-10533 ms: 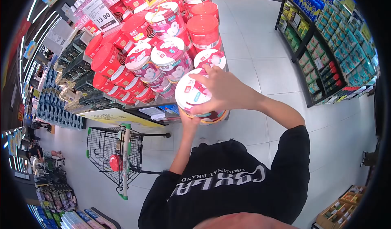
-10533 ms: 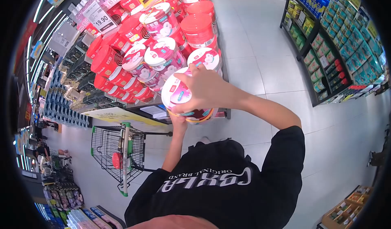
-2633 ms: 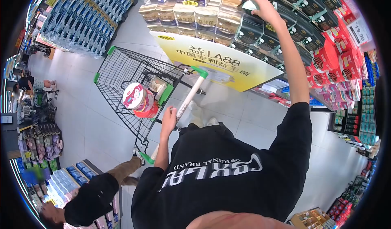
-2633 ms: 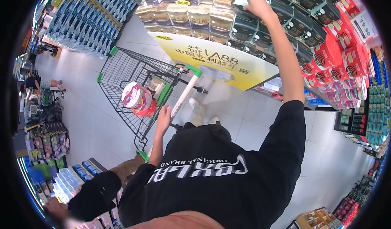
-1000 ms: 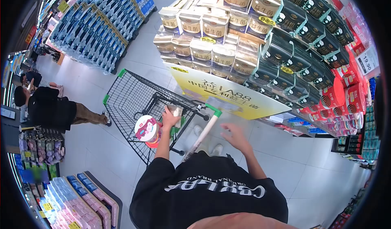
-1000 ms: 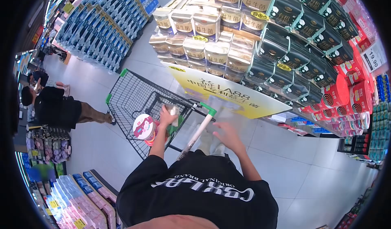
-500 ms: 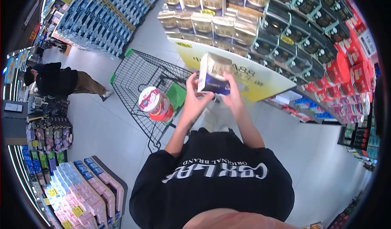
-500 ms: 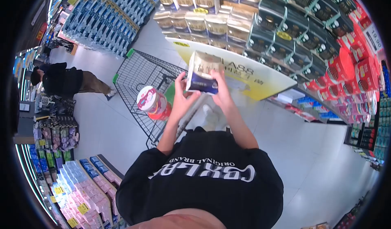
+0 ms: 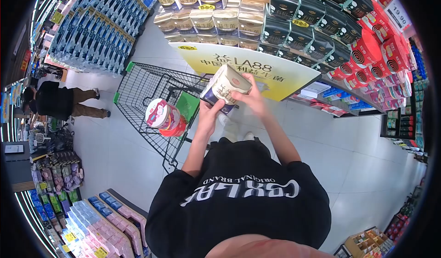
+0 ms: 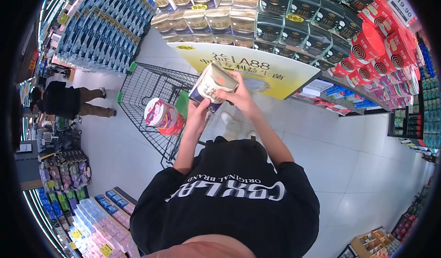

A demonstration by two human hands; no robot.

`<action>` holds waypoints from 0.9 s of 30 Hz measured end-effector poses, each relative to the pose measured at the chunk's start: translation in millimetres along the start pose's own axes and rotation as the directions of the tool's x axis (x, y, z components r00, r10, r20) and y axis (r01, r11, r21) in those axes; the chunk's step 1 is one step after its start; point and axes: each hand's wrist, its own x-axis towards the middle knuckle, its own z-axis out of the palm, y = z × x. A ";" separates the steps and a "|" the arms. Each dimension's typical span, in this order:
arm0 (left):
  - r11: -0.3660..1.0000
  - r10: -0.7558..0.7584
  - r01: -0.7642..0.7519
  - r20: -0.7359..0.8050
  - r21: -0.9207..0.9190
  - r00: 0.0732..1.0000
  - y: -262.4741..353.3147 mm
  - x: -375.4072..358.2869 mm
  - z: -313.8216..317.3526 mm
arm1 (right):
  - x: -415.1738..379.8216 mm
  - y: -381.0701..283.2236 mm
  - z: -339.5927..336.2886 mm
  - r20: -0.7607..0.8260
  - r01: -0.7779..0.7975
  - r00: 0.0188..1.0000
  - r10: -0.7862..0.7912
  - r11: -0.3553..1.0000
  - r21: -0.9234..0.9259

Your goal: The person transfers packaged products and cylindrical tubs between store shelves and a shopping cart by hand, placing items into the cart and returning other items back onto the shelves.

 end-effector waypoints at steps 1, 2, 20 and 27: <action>0.996 0.007 -0.008 0.016 0.092 1.000 -4.1 -0.9 -7.6 | 1.1 -11.6 -2.0 0.054 -0.019 0.998 0.023 0.998 -0.063; 0.983 0.013 -0.019 0.032 0.183 0.999 -8.9 -1.5 -16.1 | 0.2 -28.0 -6.1 0.032 -0.146 0.988 0.153 0.974 -0.173; 0.999 -0.008 -0.022 -0.536 -0.049 0.844 -21.3 -41.6 -322.4 | 287.9 -194.0 -101.1 0.365 0.348 0.865 -0.343 -0.112 -0.931; 0.977 -0.215 0.150 -0.705 -0.155 0.675 -9.4 -46.9 -306.5 | 200.9 -147.0 7.6 0.564 0.309 0.690 -0.453 -0.520 -0.796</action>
